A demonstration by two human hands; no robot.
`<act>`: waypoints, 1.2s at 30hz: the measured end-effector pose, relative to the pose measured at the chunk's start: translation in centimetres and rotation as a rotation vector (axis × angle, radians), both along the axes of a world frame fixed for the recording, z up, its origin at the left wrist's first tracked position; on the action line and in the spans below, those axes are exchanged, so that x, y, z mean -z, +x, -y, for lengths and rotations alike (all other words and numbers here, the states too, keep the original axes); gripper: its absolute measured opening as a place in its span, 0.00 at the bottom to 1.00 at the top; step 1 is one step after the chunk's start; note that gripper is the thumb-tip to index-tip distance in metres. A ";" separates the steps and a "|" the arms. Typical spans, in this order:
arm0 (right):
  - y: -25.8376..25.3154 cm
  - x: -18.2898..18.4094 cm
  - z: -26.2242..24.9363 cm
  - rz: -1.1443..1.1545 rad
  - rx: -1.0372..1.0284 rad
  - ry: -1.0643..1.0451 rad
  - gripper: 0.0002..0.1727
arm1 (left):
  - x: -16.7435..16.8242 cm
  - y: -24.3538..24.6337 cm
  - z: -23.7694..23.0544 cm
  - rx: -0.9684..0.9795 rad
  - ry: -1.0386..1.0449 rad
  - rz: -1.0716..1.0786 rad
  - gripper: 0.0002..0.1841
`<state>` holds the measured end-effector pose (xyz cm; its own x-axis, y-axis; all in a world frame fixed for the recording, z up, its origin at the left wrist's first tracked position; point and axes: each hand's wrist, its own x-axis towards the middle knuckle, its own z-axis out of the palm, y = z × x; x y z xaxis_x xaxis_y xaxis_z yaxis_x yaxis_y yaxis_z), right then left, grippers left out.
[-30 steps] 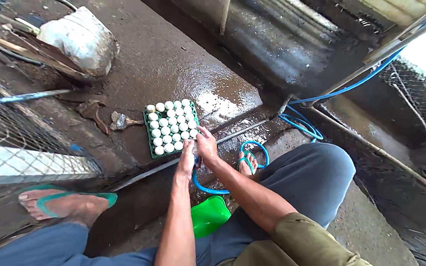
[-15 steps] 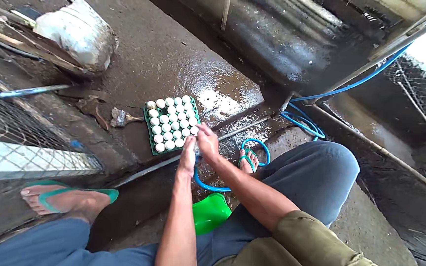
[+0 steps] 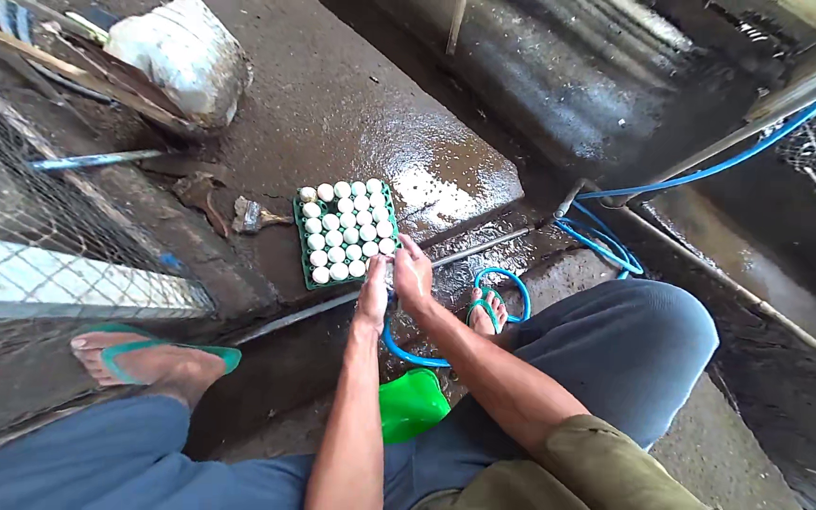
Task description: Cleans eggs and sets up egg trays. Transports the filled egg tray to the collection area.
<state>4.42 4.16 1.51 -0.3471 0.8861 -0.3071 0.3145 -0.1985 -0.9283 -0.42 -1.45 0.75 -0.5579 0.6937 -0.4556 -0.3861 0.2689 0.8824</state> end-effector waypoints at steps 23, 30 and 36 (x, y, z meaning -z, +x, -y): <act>0.2 0.2 -1.8 0.081 -0.079 -0.141 0.24 | -0.5 0.1 0.0 -0.003 -0.103 0.119 0.25; 0.5 0.1 -3.8 -0.134 0.062 -0.439 0.22 | -0.6 -0.6 0.0 0.063 0.015 0.319 0.16; 0.2 -0.8 0.5 0.014 -0.127 0.124 0.20 | -0.2 0.3 -0.1 -0.096 0.099 0.071 0.21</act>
<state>4.57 3.66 2.34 -0.4552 0.8668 -0.2035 0.3426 -0.0405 -0.9386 -0.10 -1.31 0.96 -0.5928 0.6820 -0.4284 -0.4682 0.1410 0.8723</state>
